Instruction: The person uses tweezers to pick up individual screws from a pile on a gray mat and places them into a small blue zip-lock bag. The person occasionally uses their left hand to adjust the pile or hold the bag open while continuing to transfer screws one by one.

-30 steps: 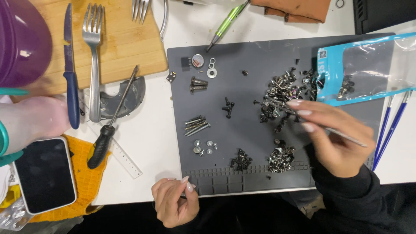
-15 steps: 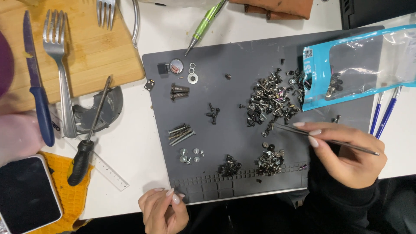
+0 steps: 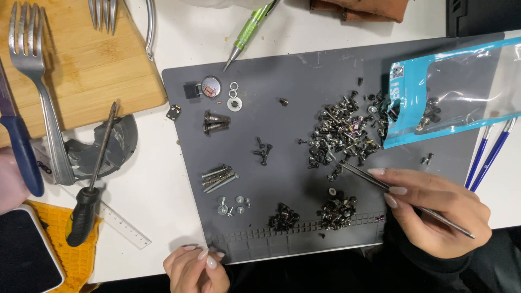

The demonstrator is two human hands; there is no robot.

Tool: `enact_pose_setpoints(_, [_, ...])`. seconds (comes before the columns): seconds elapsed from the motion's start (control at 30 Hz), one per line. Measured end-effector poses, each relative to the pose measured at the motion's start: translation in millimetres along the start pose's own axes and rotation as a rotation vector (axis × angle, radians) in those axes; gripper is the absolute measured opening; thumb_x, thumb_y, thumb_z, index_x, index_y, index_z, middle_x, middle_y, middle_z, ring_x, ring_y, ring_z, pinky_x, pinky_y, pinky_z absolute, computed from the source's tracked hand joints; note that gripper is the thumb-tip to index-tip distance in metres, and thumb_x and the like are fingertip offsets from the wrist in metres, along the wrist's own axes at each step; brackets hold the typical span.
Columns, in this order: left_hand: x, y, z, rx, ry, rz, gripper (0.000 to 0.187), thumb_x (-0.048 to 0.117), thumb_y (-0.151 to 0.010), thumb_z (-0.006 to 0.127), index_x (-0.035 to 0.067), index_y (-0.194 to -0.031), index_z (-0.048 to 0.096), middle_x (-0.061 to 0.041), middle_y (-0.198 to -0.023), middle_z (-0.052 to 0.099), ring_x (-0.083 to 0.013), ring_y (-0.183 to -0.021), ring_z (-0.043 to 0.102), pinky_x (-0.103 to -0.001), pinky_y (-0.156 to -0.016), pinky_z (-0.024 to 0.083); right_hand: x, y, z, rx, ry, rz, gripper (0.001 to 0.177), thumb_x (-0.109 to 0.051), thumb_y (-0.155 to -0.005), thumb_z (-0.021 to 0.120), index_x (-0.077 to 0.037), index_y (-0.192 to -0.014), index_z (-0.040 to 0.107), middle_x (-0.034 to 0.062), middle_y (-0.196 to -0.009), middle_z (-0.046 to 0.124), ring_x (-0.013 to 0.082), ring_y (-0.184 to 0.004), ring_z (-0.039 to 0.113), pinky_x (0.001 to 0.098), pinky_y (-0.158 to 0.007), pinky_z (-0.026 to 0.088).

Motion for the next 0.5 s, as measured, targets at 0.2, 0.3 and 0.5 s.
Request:
enact_pose_setpoints(0.2, [11.7, -12.6, 2.1, -0.025, -0.007, -0.002, 0.008, 0.01, -0.1, 0.06, 0.014, -0.099, 0.067, 0.002, -0.07, 0.069, -0.0142, -0.083, 0.061, -0.03, -0.091, 0.053, -1.0, -7.7, 5.4, 0.002, 0.057, 0.095, 0.009, 0.007, -0.088, 0.071, 0.008, -0.088, 0.062, 0.0315, -0.103, 0.073, 0.0375, -0.093, 0.081, 0.0385, -0.079, 0.069])
enact_pose_setpoints(0.3, [11.4, -13.9, 2.0, -0.016, 0.004, 0.026, 0.008, 0.009, -0.098, 0.06, 0.011, -0.095, 0.067, 0.001, -0.067, 0.068, -0.0131, -0.078, 0.062, -0.032, -0.092, 0.053, 2.7, 1.2, 3.1, 0.04, -0.007, 0.042, 0.014, 0.009, -0.09, 0.068, 0.01, -0.098, 0.057, 0.0337, -0.101, 0.071, 0.0397, -0.095, 0.081, 0.046, -0.088, 0.073])
enact_pose_setpoints(0.5, [7.3, -9.8, 1.6, -0.004, 0.008, 0.047, 0.007, 0.01, -0.098, 0.061, 0.011, -0.096, 0.067, -0.001, -0.074, 0.068, -0.015, -0.077, 0.062, -0.033, -0.09, 0.054, -4.5, -7.8, 15.1, -0.036, -0.059, 0.132, 0.005, 0.004, -0.089, 0.067, 0.004, -0.091, 0.063, 0.0299, -0.11, 0.074, 0.0388, -0.101, 0.082, 0.0391, -0.09, 0.072])
Point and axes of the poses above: each hand's wrist, its own y-axis away from the middle knuckle, its own z-axis out of the palm, x = y × z, the point moved 5 cm from there along -y, towards the middle knuckle
